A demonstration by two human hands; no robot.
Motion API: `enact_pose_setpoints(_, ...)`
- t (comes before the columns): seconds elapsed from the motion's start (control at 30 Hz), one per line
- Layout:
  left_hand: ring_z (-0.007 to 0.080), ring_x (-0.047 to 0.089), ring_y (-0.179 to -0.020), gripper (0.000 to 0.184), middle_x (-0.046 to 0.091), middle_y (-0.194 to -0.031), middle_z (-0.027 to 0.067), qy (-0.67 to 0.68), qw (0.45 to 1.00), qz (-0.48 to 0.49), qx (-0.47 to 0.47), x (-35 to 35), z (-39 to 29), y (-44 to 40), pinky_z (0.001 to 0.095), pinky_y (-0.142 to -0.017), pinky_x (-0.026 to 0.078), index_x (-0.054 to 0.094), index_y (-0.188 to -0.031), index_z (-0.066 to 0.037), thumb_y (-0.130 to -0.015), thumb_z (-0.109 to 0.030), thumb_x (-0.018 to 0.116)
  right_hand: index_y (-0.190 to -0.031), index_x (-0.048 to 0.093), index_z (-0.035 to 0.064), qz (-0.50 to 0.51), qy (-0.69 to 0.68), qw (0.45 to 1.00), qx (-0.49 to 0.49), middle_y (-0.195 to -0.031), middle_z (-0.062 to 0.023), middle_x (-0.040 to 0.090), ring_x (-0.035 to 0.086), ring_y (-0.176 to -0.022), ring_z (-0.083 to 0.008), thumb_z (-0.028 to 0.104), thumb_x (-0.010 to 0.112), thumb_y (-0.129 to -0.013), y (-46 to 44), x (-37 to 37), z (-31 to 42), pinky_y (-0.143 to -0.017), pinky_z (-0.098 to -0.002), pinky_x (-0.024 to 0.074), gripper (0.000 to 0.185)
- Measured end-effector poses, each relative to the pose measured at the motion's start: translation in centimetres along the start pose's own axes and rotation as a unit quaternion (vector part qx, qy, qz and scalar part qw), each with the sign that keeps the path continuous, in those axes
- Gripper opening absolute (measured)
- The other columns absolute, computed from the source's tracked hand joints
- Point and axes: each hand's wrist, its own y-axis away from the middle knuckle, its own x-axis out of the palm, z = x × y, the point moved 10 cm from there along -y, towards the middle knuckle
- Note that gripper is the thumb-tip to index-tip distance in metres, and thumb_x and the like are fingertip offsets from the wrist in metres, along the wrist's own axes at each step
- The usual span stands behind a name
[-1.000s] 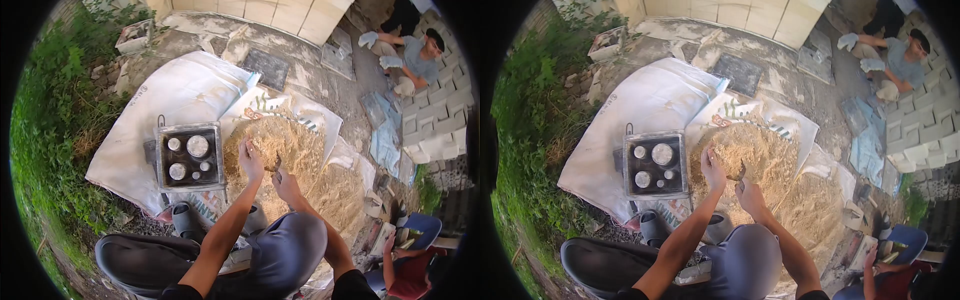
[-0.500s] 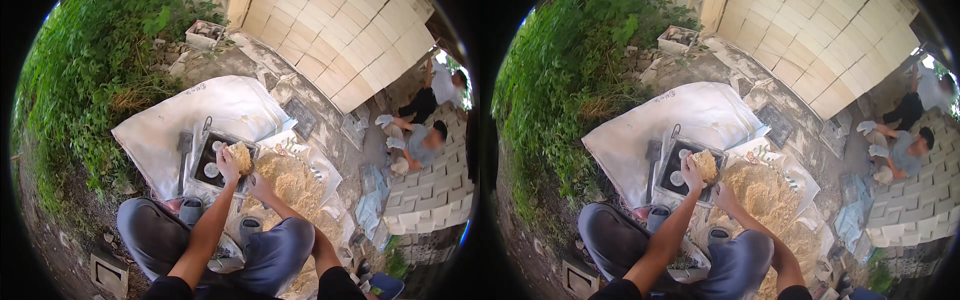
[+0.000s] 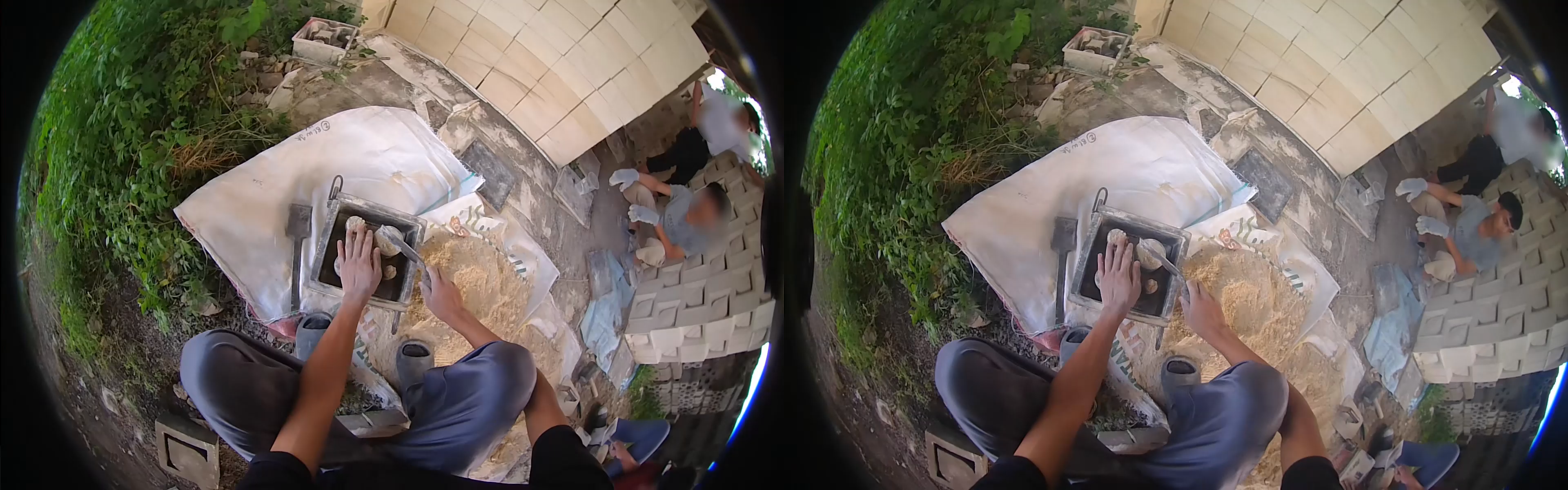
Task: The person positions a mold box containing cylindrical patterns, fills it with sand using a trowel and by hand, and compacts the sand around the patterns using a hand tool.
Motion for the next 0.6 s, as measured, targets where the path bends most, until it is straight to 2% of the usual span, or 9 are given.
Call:
enact_pose_setpoints(0.13,0.0327,0.022,-0.139,0.062,0.030,-0.146,0.0176,0.021,0.991,0.092,0.091,2.9,-3.0,0.3,0.0467,-0.113,0.016,0.025,-0.141,0.002,-0.090,-0.025,0.048,-0.118,0.042,0.0013,-0.002,-0.044,0.999,0.023,-0.108,-0.0229,0.054,0.056,-0.095,-0.0437,0.022,0.054,-0.089,1.2,0.0,-2.4,-0.080,-0.0486,0.0470,0.038)
enact_pose_setpoints(0.23,0.0316,0.021,-0.139,0.062,0.028,-0.147,0.0182,0.022,0.991,0.062,0.119,4.2,-4.5,0.1,0.0476,-0.113,0.016,0.026,-0.140,0.004,-0.089,-0.022,0.049,-0.117,0.042,0.0006,-0.058,-0.092,0.993,0.038,-0.107,-0.0238,0.055,0.056,-0.095,-0.0431,0.022,0.055,-0.087,1.5,-0.9,-5.3,-0.080,-0.0485,0.0469,0.039)
enact_pose_setpoints(0.3,0.0323,0.024,-0.138,0.055,0.031,-0.145,0.0186,0.024,0.990,0.055,0.131,5.3,-4.8,0.6,0.0468,-0.113,0.019,0.032,-0.137,0.003,-0.089,-0.017,0.050,-0.117,0.043,-0.0005,-0.142,-0.120,0.982,0.018,-0.104,-0.0249,0.057,0.057,-0.094,-0.0429,0.021,0.056,-0.086,2.3,-2.5,-6.5,-0.080,-0.0478,0.0466,0.040)
enact_pose_setpoints(0.37,0.0346,0.034,-0.132,0.045,0.042,-0.138,0.0191,0.070,0.975,0.093,0.190,6.1,-5.4,1.3,0.0450,-0.110,0.026,0.043,-0.130,0.001,-0.087,-0.011,0.052,-0.118,0.044,-0.0011,-0.154,-0.151,0.976,0.034,-0.103,-0.0253,0.057,0.057,-0.094,-0.0429,0.020,0.056,-0.086,3.1,-2.9,-7.5,-0.080,-0.0477,0.0463,0.040)
enact_pose_setpoints(0.4,0.0362,0.042,-0.126,0.037,0.049,-0.131,0.0199,0.143,0.968,0.081,0.191,5.0,-6.0,1.4,0.0435,-0.107,0.032,0.051,-0.122,0.001,-0.086,-0.007,0.053,-0.118,0.044,-0.0017,-0.166,-0.175,0.970,0.041,-0.102,-0.0257,0.058,0.057,-0.093,-0.0428,0.020,0.056,-0.086,3.1,-3.6,-7.7,-0.079,-0.0475,0.0460,0.040)
enact_pose_setpoints(0.5,0.0368,0.036,-0.129,0.041,0.042,-0.135,0.0214,0.144,0.959,0.122,0.211,4.4,-7.1,0.9,0.0460,-0.109,0.027,0.046,-0.124,0.001,-0.084,-0.004,0.054,-0.119,0.044,-0.0025,-0.134,-0.206,0.968,0.061,-0.101,-0.0268,0.058,0.057,-0.093,-0.0429,0.020,0.056,-0.087,2.8,-3.5,-7.5,-0.080,-0.0472,0.0454,0.041)
enact_pose_setpoints(0.53,0.0365,0.032,-0.132,0.044,0.038,-0.139,0.0216,0.091,0.975,0.057,0.194,3.2,-6.8,-0.4,0.0483,-0.110,0.024,0.043,-0.128,0.002,-0.086,-0.009,0.053,-0.119,0.044,-0.0025,-0.136,-0.209,0.966,0.064,-0.101,-0.0268,0.058,0.057,-0.093,-0.0429,0.020,0.056,-0.087,2.8,-3.6,-7.3,-0.080,-0.0472,0.0454,0.041)
enact_pose_setpoints(0.57,0.0355,0.027,-0.136,0.050,0.032,-0.144,0.0214,0.000,0.994,0.016,0.105,3.4,-5.1,-1.1,0.0495,-0.111,0.019,0.037,-0.134,0.003,-0.090,-0.017,0.049,-0.118,0.044,-0.0026,-0.146,-0.195,0.968,0.058,-0.100,-0.0275,0.058,0.057,-0.092,-0.0433,0.021,0.056,-0.088,2.8,-3.8,-6.8,-0.080,-0.0476,0.0454,0.041)
enact_pose_setpoints(0.6,0.0359,0.024,-0.137,0.051,0.031,-0.145,0.0219,-0.013,0.994,0.026,0.102,4.3,-4.9,-0.9,0.0484,-0.112,0.018,0.035,-0.135,0.004,-0.091,-0.019,0.047,-0.118,0.044,-0.0028,-0.154,-0.181,0.970,0.050,-0.099,-0.0281,0.058,0.057,-0.091,-0.0437,0.022,0.056,-0.088,3.0,-3.9,-6.5,-0.079,-0.0479,0.0453,0.041)
